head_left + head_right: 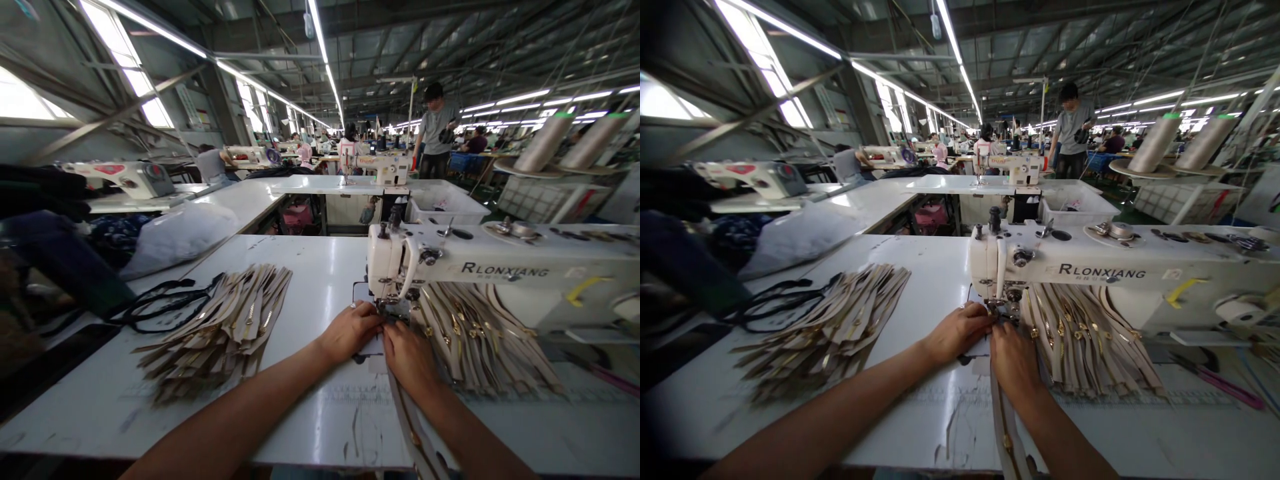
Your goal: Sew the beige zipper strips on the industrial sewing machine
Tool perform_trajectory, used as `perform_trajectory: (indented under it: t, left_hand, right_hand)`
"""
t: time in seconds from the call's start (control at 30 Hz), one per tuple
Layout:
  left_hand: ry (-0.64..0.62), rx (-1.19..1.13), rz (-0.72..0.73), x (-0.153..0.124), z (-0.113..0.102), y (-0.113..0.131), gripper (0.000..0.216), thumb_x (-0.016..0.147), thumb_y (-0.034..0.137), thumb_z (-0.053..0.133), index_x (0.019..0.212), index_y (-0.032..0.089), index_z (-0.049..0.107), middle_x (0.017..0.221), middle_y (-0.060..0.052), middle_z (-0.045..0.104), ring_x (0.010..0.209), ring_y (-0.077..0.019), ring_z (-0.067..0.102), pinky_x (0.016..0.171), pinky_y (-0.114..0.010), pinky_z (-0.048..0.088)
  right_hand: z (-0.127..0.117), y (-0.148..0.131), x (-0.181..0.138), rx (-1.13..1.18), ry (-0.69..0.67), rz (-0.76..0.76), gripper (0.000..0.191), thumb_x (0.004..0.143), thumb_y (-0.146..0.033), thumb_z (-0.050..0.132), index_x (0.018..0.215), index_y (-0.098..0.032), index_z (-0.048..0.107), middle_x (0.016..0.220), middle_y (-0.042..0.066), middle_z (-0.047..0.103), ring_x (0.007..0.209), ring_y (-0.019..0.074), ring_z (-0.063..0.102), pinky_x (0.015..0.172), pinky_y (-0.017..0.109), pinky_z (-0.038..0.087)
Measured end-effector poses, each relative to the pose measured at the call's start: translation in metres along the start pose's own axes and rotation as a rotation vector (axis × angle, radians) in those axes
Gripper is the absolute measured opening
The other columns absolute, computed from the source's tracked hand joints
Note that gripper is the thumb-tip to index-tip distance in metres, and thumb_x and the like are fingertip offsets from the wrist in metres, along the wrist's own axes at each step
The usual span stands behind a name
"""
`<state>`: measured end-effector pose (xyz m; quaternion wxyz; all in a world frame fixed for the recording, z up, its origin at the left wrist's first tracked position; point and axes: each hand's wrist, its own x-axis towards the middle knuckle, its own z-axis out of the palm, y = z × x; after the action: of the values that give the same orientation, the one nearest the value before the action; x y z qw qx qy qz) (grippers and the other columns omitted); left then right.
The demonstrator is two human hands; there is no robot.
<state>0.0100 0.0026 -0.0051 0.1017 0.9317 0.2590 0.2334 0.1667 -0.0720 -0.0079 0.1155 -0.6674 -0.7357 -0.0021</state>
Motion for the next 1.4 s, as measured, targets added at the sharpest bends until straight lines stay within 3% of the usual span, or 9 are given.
perform_trajectory:
  t: [0.2,0.5,0.9,1.23,1.4]
  left_hand:
    - [-0.015,-0.028,0.045,0.0,0.001,-0.003,0.026,0.098,0.024,0.048,0.111,0.019,0.069,0.103,-0.009,0.063,0.096,-0.0211,0.057,0.086,-0.033,0.051]
    - [0.0,-0.013,0.039,0.0,0.002,-0.001,0.024,0.096,0.022,0.05,0.11,0.019,0.07,0.101,-0.009,0.064,0.094,-0.0203,0.058,0.083,-0.031,0.051]
    - [-0.033,0.019,0.098,-0.001,-0.003,0.0,0.026,0.098,0.021,0.043,0.103,0.018,0.069,0.098,-0.009,0.066,0.095,-0.0198,0.059,0.084,-0.029,0.05]
    - [0.009,0.1,0.081,-0.005,-0.003,0.005,0.028,0.098,0.024,0.043,0.096,0.016,0.07,0.087,-0.009,0.066,0.087,-0.0196,0.06,0.077,-0.03,0.051]
    - [0.03,0.111,0.057,-0.005,-0.004,0.005,0.029,0.097,0.025,0.043,0.097,0.017,0.07,0.085,-0.009,0.066,0.086,-0.0196,0.06,0.077,-0.031,0.052]
  right_hand:
    - [-0.002,0.01,-0.022,0.201,0.052,0.027,0.031,0.091,-0.018,0.046,0.116,-0.018,0.065,0.101,0.007,0.072,0.091,0.0188,0.067,0.081,0.027,0.048]
    - [0.01,0.012,-0.041,0.253,0.16,-0.022,0.028,0.093,-0.018,0.043,0.105,-0.019,0.069,0.09,0.005,0.068,0.082,0.0182,0.066,0.075,0.029,0.049]
    - [0.001,0.006,-0.034,0.17,-0.015,-0.065,0.035,0.092,-0.006,0.037,0.099,-0.019,0.069,0.097,0.006,0.068,0.089,0.0159,0.066,0.082,0.026,0.05]
    - [-0.001,-0.001,-0.01,0.119,-0.019,-0.047,0.034,0.096,-0.009,0.035,0.098,-0.017,0.068,0.1,0.007,0.069,0.094,0.0164,0.066,0.084,0.025,0.047]
    - [0.002,-0.003,0.001,0.033,-0.023,-0.006,0.032,0.097,-0.014,0.036,0.1,-0.017,0.068,0.1,0.008,0.069,0.09,0.0177,0.066,0.075,0.025,0.048]
